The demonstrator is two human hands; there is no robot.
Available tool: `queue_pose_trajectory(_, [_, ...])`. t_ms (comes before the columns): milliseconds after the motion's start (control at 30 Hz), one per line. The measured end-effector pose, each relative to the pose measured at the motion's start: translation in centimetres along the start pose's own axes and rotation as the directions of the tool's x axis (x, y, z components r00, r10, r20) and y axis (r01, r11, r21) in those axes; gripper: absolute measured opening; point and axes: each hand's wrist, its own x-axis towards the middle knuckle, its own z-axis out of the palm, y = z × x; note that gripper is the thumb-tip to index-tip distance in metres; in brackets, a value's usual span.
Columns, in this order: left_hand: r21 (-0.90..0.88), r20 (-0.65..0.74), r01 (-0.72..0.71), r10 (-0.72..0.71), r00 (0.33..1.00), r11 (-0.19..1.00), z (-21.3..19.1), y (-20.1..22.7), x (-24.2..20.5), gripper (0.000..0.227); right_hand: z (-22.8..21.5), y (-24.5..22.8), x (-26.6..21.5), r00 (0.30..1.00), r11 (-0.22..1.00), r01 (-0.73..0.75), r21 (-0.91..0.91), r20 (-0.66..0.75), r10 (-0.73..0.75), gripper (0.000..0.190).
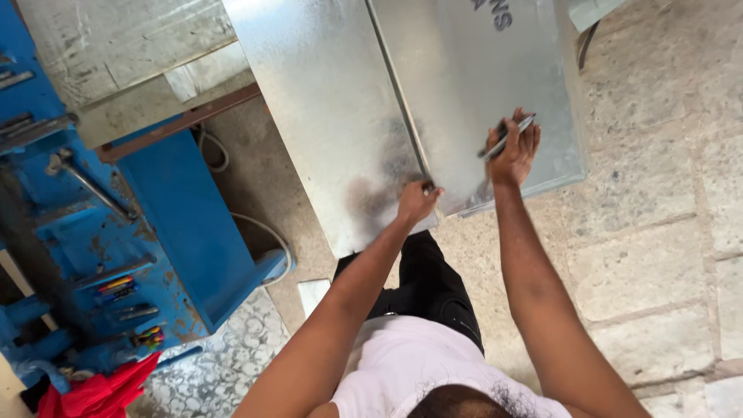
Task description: The person measures and marks a large metal sheet using a folding ruler and a marker. They repeatedly align the ruler along the sheet's edge and draw straight lines to create a grid pattern. The person occasionally shifts the sheet's position to access different areas for marking.
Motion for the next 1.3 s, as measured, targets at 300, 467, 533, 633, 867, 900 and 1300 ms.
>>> queue_pose_trajectory(300, [-0.263, 0.243, 0.463, -0.407, 0.881, 0.846, -7.5, -1.4, -5.6, 0.062, 4.1, -6.2, -3.6, 0.990, 0.998, -0.039, 0.043, 0.134, 0.033, 0.014])
queue_pose_trajectory(467, [-0.299, 0.125, 0.469, -0.454, 0.882, 0.831, -15.5, -5.9, -8.4, 0.060, 5.9, -14.4, -5.9, 0.979, 0.996, 0.019, 0.088, 0.201, -0.037, 0.022])
queue_pose_trajectory(533, [-0.288, 0.069, 0.472, -0.474, 0.878, 0.833, -19.1, -9.1, -9.5, 0.058, 6.4, -17.6, -7.3, 0.959, 0.989, 0.055, 0.138, 0.268, -0.091, 0.024])
queue_pose_trajectory(633, [-0.251, 0.050, 0.466, -0.469, 0.882, 0.849, -24.9, -15.0, -11.6, 0.054, 6.8, -21.5, -9.1, 0.871, 0.960, 0.114, 0.258, 0.439, -0.221, 0.030])
queue_pose_trajectory(867, [-0.098, -0.010, 0.300, -0.302, 0.953, 0.949, -29.3, -22.1, -9.5, 0.053, 7.3, -24.4, -11.2, 0.713, 0.892, 0.276, 0.358, 0.545, -0.440, 0.038])
queue_pose_trajectory(900, [-0.149, 0.029, 0.322, -0.321, 0.947, 0.935, -29.2, -22.5, -9.5, 0.053, 7.1, -24.5, -11.2, 0.712, 0.894, 0.276, 0.353, 0.550, -0.437, 0.038])
queue_pose_trajectory(1300, [0.055, -0.017, 0.275, -0.275, 0.961, 0.960, -29.8, -20.5, -9.4, 0.054, 4.9, -26.7, -8.4, 0.648, 0.927, 0.133, 0.350, 0.677, -0.349, 0.046])
